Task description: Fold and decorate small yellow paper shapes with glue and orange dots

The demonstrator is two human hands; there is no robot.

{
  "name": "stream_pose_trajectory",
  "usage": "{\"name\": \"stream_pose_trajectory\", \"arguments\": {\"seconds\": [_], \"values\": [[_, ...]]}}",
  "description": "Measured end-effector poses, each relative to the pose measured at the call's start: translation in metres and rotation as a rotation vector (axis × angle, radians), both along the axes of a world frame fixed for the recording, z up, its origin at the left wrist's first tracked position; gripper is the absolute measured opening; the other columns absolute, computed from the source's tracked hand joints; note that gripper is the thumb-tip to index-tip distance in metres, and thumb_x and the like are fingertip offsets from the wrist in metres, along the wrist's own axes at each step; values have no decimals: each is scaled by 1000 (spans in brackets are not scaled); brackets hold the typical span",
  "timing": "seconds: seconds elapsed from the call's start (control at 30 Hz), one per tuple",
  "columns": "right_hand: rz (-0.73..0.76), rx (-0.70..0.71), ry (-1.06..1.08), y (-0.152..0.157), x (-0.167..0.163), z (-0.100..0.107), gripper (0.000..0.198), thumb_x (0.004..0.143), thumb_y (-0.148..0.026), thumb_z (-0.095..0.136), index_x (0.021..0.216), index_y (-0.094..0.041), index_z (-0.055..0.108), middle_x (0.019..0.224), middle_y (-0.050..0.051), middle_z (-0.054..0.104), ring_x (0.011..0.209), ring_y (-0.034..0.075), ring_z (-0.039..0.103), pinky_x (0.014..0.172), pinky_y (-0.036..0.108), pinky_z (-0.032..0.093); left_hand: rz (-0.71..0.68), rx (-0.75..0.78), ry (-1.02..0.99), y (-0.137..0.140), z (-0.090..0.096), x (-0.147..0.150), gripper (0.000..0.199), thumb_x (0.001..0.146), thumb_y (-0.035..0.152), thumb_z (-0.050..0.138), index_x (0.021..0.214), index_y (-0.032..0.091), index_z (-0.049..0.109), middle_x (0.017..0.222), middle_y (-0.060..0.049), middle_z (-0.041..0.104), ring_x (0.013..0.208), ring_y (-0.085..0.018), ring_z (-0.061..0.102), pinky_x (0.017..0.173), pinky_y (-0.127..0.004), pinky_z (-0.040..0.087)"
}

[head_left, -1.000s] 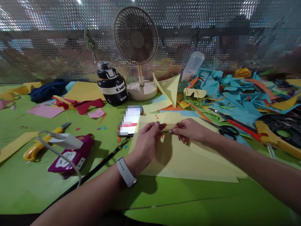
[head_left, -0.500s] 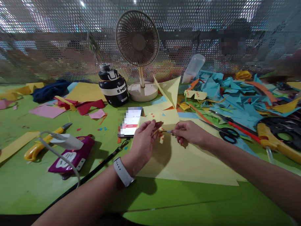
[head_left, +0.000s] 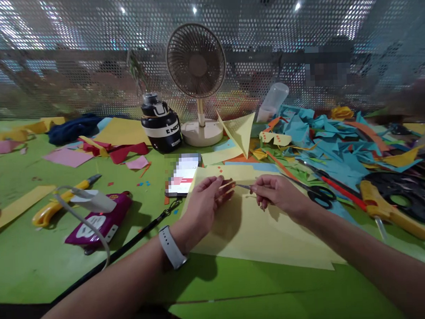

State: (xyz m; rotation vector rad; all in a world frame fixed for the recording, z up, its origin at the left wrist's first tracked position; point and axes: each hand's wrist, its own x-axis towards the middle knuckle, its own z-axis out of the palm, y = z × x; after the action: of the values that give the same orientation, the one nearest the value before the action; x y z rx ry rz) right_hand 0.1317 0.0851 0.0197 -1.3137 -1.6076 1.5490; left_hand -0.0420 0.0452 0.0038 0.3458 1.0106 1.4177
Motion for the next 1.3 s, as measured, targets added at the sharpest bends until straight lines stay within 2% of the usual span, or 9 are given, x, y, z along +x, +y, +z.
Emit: {"name": "stream_pose_trajectory", "arguments": {"seconds": [0.33,0.63,0.87,1.0,1.3], "values": [[38,41,33,-5,1,-2,29,71,-40,69,66,-17,52,51,-4,56,40,6,50,41,19,41,-101,-2,-27,-6,2,5,10,86,9,59,78,15,59,78,-8,73,73,-17,71,73,-29,57],[30,99,-18,-6,5,1,25,73,-37,68,69,-16,55,53,-4,57,39,6,48,40,19,41,-87,-26,-61,-5,1,6,10,84,9,62,76,15,60,78,-10,73,73,-18,72,81,-34,57],[43,180,-29,-6,9,-1,19,75,-33,66,73,-16,57,55,-4,58,41,6,49,40,18,42,-90,-7,-48,-5,-1,5,10,85,9,60,76,13,60,78,-11,73,73,-18,72,77,-32,58],[39,173,-20,-5,10,-2,20,76,-34,65,73,-16,57,55,-4,57,40,6,49,40,19,42,-99,-2,-44,-5,-2,5,9,85,11,62,76,13,60,81,-12,73,75,-19,72,78,-32,57],[-1,154,-3,-6,10,9,24,76,-38,64,70,-16,57,55,-4,56,39,5,46,39,18,40,-161,-11,38,-7,-1,4,8,83,16,65,77,17,60,86,-10,74,80,-19,71,63,-25,56]]}}
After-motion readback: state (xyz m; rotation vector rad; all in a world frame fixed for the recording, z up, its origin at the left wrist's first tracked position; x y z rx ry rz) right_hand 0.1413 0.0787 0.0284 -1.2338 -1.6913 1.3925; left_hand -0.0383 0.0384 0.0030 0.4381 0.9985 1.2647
